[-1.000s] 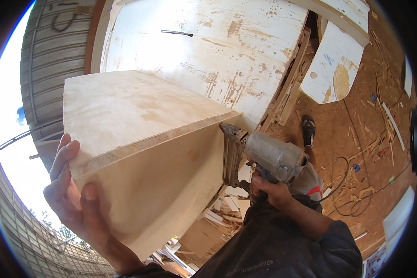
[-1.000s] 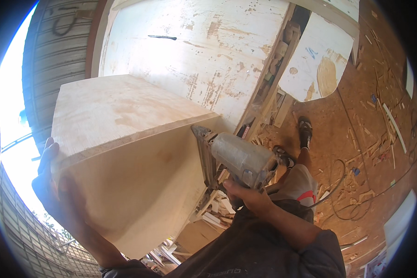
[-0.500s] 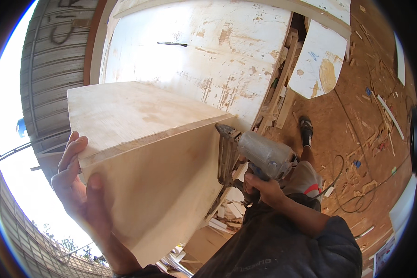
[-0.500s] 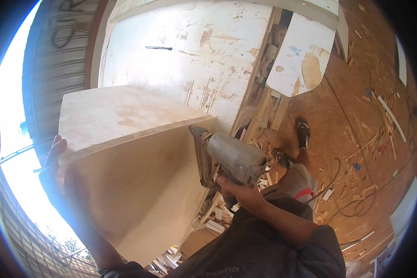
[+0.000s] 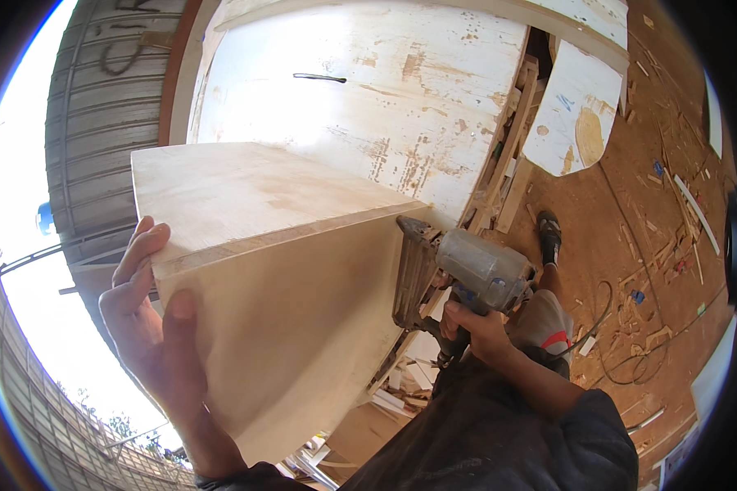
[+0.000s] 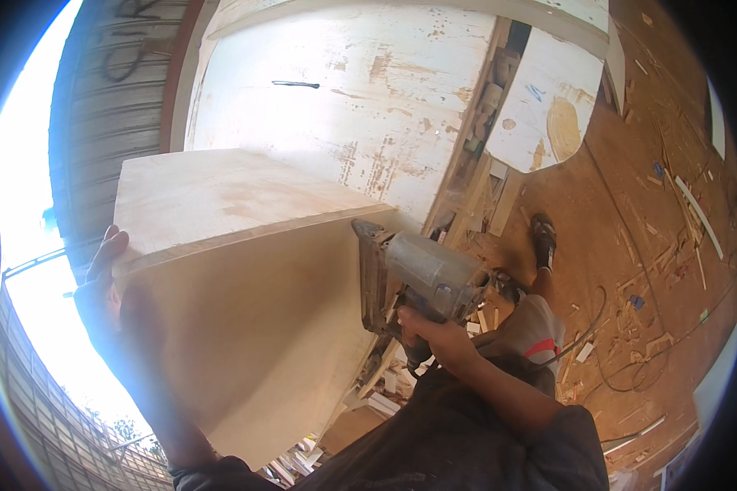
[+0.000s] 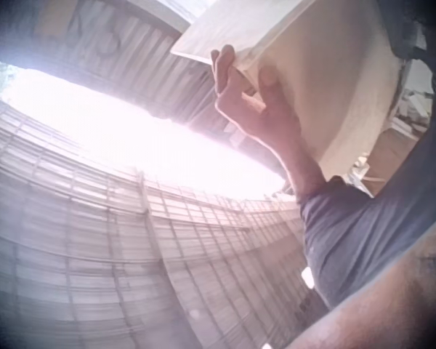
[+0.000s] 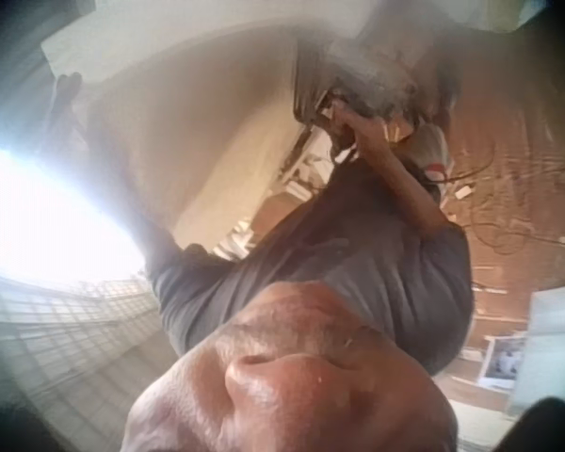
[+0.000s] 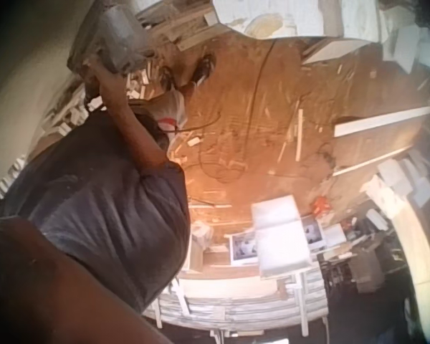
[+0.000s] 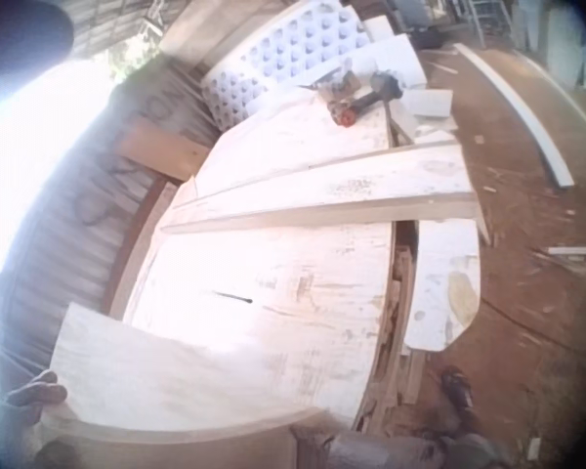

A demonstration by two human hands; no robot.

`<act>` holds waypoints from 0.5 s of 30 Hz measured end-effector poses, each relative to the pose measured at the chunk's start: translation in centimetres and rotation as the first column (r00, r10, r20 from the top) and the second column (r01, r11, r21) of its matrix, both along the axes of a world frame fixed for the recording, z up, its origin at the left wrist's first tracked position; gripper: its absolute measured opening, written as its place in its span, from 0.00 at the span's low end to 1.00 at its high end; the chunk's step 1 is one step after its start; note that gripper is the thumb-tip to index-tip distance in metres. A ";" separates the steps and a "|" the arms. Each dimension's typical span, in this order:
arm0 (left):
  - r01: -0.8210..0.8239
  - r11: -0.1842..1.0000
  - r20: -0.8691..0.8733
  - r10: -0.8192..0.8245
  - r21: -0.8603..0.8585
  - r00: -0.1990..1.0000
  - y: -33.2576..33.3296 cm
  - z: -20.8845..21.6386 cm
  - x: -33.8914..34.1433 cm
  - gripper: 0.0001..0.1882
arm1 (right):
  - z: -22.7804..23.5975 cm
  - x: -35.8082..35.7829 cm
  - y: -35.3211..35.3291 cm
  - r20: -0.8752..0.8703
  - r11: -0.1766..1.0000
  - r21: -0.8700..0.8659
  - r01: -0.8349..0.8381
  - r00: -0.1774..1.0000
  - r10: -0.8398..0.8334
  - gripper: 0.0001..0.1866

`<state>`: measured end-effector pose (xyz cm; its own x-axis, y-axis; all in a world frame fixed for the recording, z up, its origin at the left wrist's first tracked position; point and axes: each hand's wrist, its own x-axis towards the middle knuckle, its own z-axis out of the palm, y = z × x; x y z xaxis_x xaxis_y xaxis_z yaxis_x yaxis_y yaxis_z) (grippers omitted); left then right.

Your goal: The person assembles a wooden cabinet by picking up white-laminated panels, positioning them at right angles on a workbench, and securing them using a pneumatic nail gun.

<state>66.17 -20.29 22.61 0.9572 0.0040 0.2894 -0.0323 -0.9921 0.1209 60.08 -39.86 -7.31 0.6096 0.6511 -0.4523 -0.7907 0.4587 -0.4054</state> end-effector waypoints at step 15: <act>0.180 0.981 -0.315 -0.150 0.068 0.937 1.3 1.7 3.7 0.19 | 3.3 4.0 -2.5 0.589 0.935 -0.224 -0.274 0.726 0.354 0.24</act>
